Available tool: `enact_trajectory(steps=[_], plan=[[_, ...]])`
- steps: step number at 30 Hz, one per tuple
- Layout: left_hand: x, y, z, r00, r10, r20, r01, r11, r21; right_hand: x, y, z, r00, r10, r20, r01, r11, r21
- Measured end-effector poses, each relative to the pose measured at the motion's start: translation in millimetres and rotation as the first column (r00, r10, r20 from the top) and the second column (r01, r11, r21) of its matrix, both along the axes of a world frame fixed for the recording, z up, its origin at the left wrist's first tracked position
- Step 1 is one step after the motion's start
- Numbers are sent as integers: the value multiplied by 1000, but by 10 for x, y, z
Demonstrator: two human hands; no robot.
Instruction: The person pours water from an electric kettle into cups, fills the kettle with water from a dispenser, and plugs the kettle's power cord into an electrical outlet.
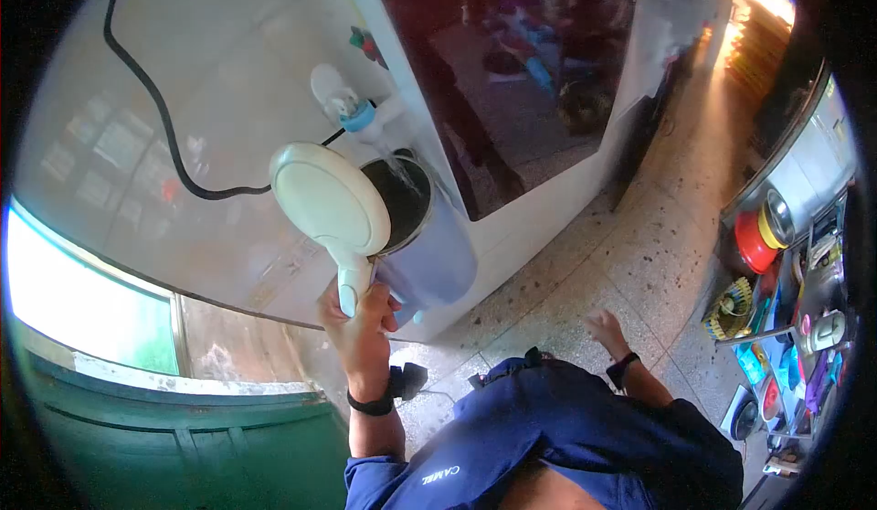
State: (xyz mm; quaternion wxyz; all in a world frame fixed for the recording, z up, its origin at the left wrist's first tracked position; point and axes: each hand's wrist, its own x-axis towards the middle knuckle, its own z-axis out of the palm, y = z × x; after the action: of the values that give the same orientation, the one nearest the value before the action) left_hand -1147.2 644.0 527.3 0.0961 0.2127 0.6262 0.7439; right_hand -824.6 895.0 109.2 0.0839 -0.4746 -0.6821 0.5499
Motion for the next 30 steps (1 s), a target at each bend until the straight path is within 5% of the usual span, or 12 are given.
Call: enact_trajectory(steps=[3, 5, 6, 10, 16, 19, 23, 30], plan=[[25, -7, -12, 999, 9, 34, -9, 1000, 18, 563, -314, -526, 984, -170, 48, 176, 928, -329], [38, -18, -25, 1000, -10, 3, 10, 1000, 9, 959, -564, -778, 923, -380, -52, 258, 714, -651], [47, -8, -20, 1000, -11, 4, 11, 1000, 8, 1104, -663, -869, 982, 89, -167, -124, 969, -211], [66, 7, -31, 999, 7, -41, -7, 1000, 4, 1253, -716, -646, 973, 177, 147, -76, 851, -520], [48, -5, -72, 999, -12, -41, 13, 999, 41, 1175, -674, -885, 953, -302, -31, 181, 646, -742], [65, 23, -53, 999, 1, -42, 1, 999, 52, 1097, -447, -1012, 954, -297, -32, 156, 588, -793], [33, 12, -77, 1000, -17, -26, 19, 998, 60, 780, -445, -499, 950, -304, 72, 283, 739, -612], [65, -8, -93, 999, -23, -39, 24, 999, 38, 890, -458, -667, 953, -279, 114, 287, 721, -631]])
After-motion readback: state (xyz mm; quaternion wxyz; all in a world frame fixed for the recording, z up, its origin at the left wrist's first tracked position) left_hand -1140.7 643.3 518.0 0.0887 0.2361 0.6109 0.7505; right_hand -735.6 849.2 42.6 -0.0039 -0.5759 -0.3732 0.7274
